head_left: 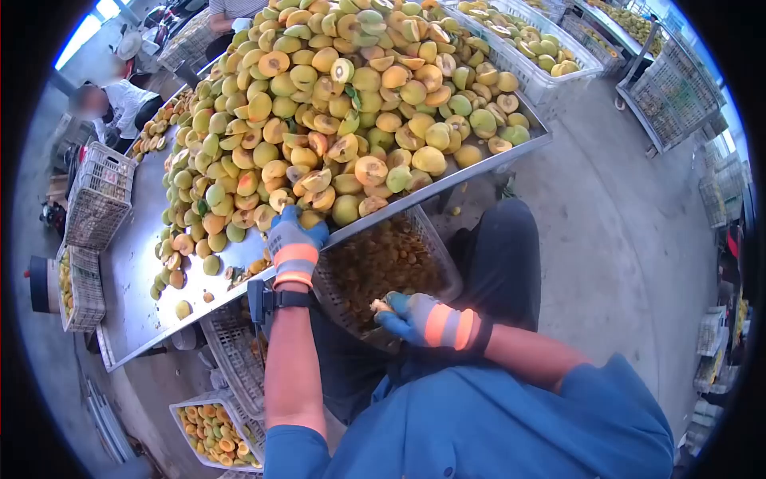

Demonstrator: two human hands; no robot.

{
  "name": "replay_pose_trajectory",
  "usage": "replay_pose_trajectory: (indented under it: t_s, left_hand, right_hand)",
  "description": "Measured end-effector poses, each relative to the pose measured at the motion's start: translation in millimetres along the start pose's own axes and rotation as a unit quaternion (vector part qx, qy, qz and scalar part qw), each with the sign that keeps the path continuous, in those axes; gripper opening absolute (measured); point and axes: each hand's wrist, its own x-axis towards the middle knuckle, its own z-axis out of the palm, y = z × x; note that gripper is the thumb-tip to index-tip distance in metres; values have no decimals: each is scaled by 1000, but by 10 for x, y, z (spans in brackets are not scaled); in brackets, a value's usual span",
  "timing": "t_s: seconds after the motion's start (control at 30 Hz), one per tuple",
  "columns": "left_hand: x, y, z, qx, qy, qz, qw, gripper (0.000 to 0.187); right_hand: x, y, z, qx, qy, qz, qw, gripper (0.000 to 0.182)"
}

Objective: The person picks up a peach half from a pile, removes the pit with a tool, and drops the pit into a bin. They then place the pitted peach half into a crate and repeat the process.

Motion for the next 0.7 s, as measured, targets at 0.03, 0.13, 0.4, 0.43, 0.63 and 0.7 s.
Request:
replay_pose_trajectory:
  t_s: [0.03,0.13,0.4,0.43,0.63,0.7]
  left_hand:
    - [-35,-69,41,-53,82,11,995,53]
    - [-265,-355,-84,-444,105,-24,889,49]
    - [-1226,-133,-334,-925,-23,-63,374,55]
    - [-1270,-72,-326,-935,-7,-104,339,56]
    - [-1458,132,-239,-820,47,-69,566,50]
    - [-1510,183,-240,-916,7,-113,386,49]
  right_hand:
    - [14,19,3,114,50,-56,991,36]
    - [-4,-206,-125,309,93,-87,942,25]
    - [159,-585,-325,242,145,-291,914,13]
    - [172,-588,-323,240,143,-290,915,13]
    - [231,-649,-232,165,161,-282,931,27]
    - [188,-662,-237,186,111,-225,950,31]
